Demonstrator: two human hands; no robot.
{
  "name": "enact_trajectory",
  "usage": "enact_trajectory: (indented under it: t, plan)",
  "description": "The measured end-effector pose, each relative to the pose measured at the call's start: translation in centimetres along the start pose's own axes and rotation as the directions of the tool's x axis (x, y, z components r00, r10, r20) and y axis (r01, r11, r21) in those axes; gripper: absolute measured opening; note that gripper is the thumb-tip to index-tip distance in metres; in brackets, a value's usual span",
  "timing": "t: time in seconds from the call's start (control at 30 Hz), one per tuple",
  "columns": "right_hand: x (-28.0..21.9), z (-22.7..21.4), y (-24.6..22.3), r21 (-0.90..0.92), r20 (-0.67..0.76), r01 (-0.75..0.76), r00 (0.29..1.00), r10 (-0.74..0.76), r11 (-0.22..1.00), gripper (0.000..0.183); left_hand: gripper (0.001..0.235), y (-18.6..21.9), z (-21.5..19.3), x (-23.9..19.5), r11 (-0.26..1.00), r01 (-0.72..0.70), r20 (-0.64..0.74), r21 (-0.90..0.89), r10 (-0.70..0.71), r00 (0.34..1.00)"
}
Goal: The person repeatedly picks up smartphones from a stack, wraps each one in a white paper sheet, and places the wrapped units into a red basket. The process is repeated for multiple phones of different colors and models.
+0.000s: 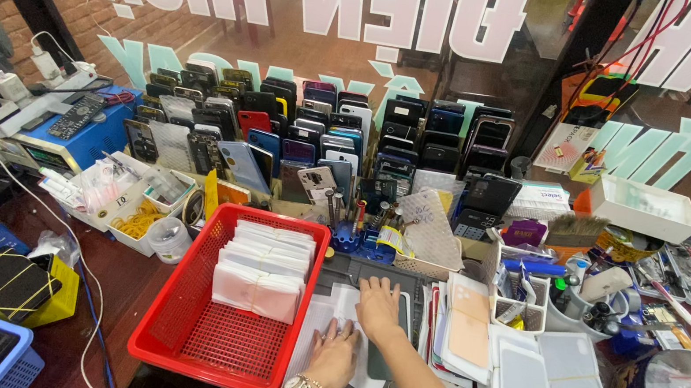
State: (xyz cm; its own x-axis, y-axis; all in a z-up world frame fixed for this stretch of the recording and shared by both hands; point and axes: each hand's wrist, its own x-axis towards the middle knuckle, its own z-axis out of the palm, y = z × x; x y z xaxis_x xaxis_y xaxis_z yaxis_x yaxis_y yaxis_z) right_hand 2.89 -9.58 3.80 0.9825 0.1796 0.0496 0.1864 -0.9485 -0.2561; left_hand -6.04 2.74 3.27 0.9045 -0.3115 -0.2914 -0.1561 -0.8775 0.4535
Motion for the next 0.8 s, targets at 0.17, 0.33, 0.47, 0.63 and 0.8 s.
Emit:
enact_trajectory:
  t: [0.17, 0.33, 0.47, 0.63, 0.8]
  plan:
    - [-0.3, -0.5, -0.6, 0.02, -0.043, -0.016, 0.999, 0.017, 1.0, 0.02, 0.059, 0.1, 0.1, 0.0, 0.998, 0.045, -0.048, -0.039, -0.047, 0.998]
    - [-0.5, 0.4, -0.1, 0.121, -0.02, -0.032, 0.999, 0.034, 0.992, 0.015, 0.062, -0.5, 0.7, 0.6, 0.999, 0.047, -0.053, -0.011, -0.047, 0.997]
    - [0.2, 1.1, 0.8, -0.014, -0.116, 0.054, 0.992, -0.056, 0.998, 0.017, 0.067, -0.8, 1.1, 1.1, 0.998, 0.047, -0.022, 0.046, -0.046, 0.999]
    - [0.5, 1.7, 1.6, -0.105, -0.052, 0.103, 0.993, -0.109, 0.989, 0.023, 0.07, -0.8, 1.9, 1.0, 0.996, 0.044, -0.019, 0.081, -0.043, 0.999]
    - [1.2, 2.1, 1.8, 0.177, -0.004, 0.067, 0.998, -0.067, 0.982, 0.022, 0.072, -0.6, 1.5, 0.5, 0.998, 0.027, -0.043, 0.063, -0.025, 0.999]
